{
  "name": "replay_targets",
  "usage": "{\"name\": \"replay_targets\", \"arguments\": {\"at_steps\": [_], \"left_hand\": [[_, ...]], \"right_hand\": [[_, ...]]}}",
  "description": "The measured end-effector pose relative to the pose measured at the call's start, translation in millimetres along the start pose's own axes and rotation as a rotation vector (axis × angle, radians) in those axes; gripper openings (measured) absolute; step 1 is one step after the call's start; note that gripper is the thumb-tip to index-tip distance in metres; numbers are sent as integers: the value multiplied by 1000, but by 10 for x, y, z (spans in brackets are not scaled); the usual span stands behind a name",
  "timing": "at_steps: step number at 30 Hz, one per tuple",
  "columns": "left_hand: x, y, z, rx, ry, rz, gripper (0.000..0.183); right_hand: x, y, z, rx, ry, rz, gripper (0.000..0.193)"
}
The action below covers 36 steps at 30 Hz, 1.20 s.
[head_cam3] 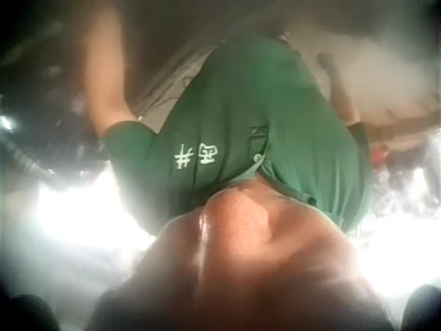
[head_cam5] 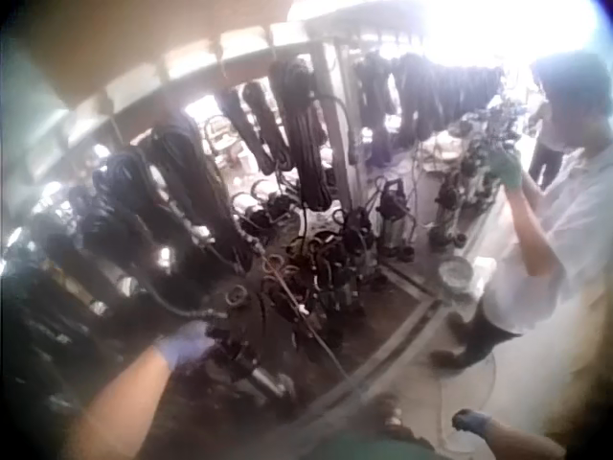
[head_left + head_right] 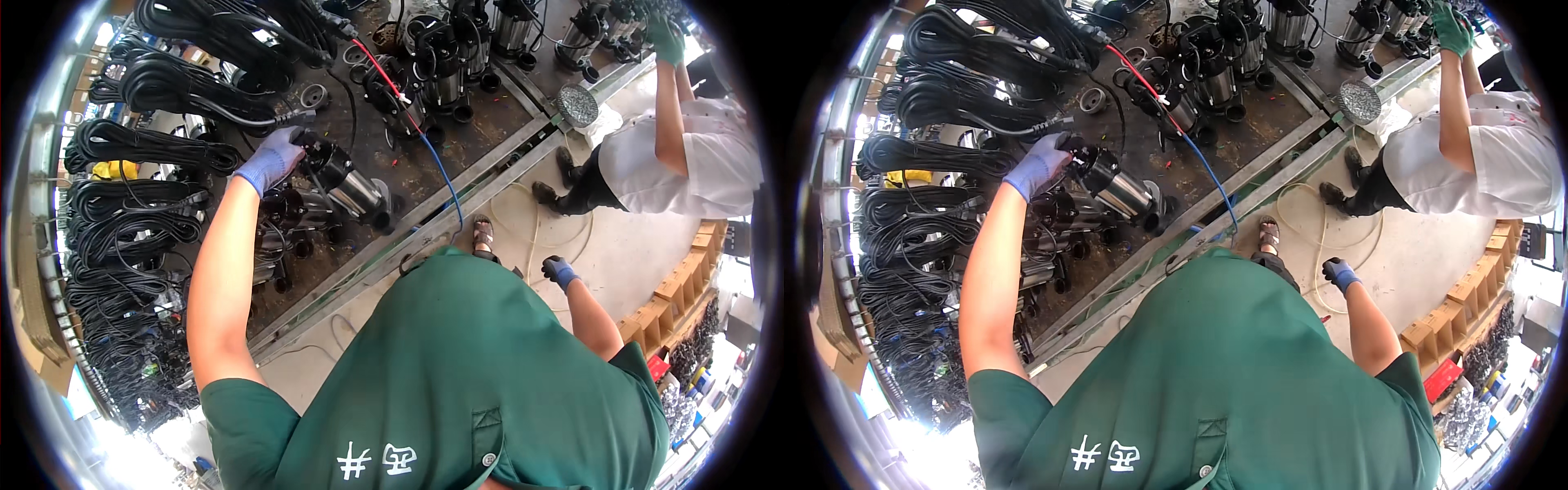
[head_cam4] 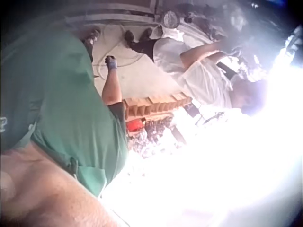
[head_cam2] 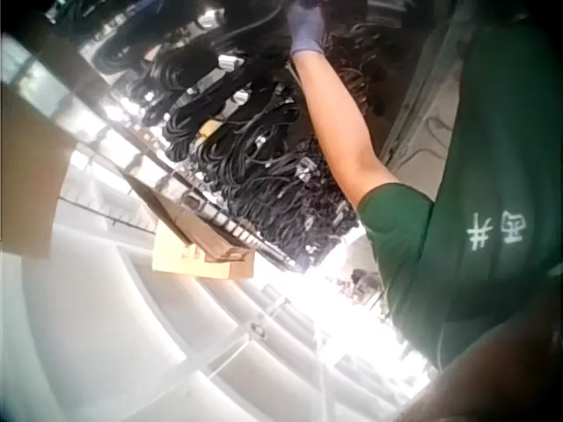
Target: The person assembles water pumps by connecting power cables and wiring to pump components and fitting pump housings onto the motor bases on a workbench.
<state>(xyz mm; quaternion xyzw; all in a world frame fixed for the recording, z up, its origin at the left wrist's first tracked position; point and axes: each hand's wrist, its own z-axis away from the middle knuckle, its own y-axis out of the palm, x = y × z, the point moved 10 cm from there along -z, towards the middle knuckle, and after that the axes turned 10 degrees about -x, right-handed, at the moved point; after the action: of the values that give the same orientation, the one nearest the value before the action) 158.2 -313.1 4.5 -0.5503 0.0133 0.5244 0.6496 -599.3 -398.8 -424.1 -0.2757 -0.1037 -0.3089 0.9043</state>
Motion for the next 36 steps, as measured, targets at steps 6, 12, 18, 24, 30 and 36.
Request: {"name": "replay_targets", "arguments": {"at_steps": [6, 12, 18, 24, 30, 36], "left_hand": [[449, -132, -297, -80, 28, -127, 31], [203, -277, -455, -222, 181, -632, 31], [131, -231, -259, -336, 95, -164, 30], [-3, -133, 712, -685, 255, -415, 33], [-322, 148, 1187, -651, 278, -359, 48], [-1222, 425, 1587, -1038, 671, -509, 51]], "right_hand": [[195, -137, -76, -4, -41, 71, 31], [195, -256, -259, 5, -119, 77, 31], [240, -336, -328, -23, -139, 79, 30], [83, -431, -295, -14, -189, 79, 36], [-136, -602, -159, -34, -52, 227, 29], [42, -807, -14, -105, -160, 216, 37]]}}
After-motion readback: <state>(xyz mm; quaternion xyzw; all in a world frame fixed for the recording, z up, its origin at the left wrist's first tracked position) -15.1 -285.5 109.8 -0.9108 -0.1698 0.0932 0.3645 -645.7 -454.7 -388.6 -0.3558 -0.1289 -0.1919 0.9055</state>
